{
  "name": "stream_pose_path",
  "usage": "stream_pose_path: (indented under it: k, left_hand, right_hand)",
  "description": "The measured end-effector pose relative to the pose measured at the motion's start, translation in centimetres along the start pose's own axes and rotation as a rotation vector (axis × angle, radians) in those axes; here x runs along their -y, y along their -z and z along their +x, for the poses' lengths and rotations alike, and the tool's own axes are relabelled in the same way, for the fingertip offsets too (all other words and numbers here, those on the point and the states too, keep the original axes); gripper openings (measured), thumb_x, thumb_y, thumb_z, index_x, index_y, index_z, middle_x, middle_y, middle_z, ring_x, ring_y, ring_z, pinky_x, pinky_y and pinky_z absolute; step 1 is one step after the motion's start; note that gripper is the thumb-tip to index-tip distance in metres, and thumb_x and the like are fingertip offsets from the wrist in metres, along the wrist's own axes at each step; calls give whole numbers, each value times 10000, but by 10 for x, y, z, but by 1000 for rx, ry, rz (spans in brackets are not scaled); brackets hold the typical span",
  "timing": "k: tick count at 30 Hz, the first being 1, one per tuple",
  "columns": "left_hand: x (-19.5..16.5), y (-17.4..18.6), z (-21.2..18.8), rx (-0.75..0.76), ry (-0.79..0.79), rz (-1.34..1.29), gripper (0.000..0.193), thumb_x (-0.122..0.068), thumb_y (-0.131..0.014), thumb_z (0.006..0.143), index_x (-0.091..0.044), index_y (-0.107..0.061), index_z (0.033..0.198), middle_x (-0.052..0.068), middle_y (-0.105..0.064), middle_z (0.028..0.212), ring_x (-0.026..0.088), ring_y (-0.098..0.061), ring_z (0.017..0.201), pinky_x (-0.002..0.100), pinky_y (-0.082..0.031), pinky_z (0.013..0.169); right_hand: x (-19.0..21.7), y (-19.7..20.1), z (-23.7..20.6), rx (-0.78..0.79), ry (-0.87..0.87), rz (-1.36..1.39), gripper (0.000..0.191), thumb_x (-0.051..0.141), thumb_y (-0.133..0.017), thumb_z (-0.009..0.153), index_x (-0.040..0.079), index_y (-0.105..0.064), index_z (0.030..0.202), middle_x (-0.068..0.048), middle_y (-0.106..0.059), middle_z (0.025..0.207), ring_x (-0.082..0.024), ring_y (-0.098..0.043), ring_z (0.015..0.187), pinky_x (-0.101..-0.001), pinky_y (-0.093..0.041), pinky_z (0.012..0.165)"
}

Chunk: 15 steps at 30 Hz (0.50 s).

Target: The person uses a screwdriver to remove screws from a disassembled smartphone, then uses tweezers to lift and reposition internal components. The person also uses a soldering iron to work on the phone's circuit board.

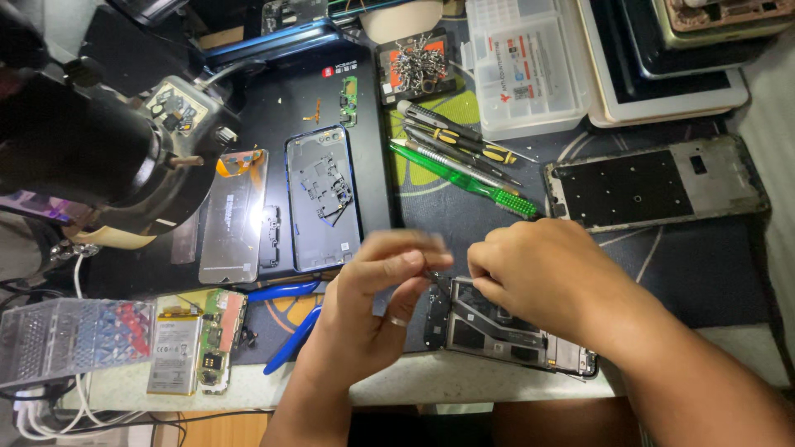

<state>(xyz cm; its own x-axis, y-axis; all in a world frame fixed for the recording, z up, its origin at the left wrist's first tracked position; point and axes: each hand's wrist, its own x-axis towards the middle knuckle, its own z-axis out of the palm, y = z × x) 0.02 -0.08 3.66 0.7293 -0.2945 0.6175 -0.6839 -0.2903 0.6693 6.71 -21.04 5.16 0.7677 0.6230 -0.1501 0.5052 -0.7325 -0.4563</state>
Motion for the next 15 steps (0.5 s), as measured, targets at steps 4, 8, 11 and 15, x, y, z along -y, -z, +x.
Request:
stream_pose_path:
  k: [4,8,11,15]
  left_hand:
    - [6,-3,-4,-3,113,3,467,101,-698,979,-118,-461,1317,148,-711,1121,248,-766,1014,312,-649,859]
    - [8,-5,-7,-63,74,44,512,87,-757,936,-101,-448,1300,173,-695,1092,266,-747,979,333,-628,842]
    - [6,-3,-9,-31,50,-42,464,143,-650,949,-82,-422,1284,215,-685,1114,321,-730,1015,369,-616,850]
    - [8,-3,-10,4,101,-11,460,157,-654,981,-77,-471,1332,192,-725,1130,280,-785,1016,329,-669,862]
  right_hand:
    - [-1,-1,0,5,2,-16,184,353,-713,833,181,-736,893,-55,-734,878,-312,-695,824,-477,-531,709]
    - [0,0,0,2,3,-18,186,353,-715,828,181,-738,895,-54,-733,879,-313,-693,825,-476,-530,711]
    - [1,1,1,30,-27,-2,186,358,-710,828,191,-739,904,-47,-731,879,-302,-694,826,-469,-532,712]
    - [2,1,0,17,-21,4,177,352,-700,841,189,-738,898,-44,-733,867,-295,-699,828,-467,-533,717]
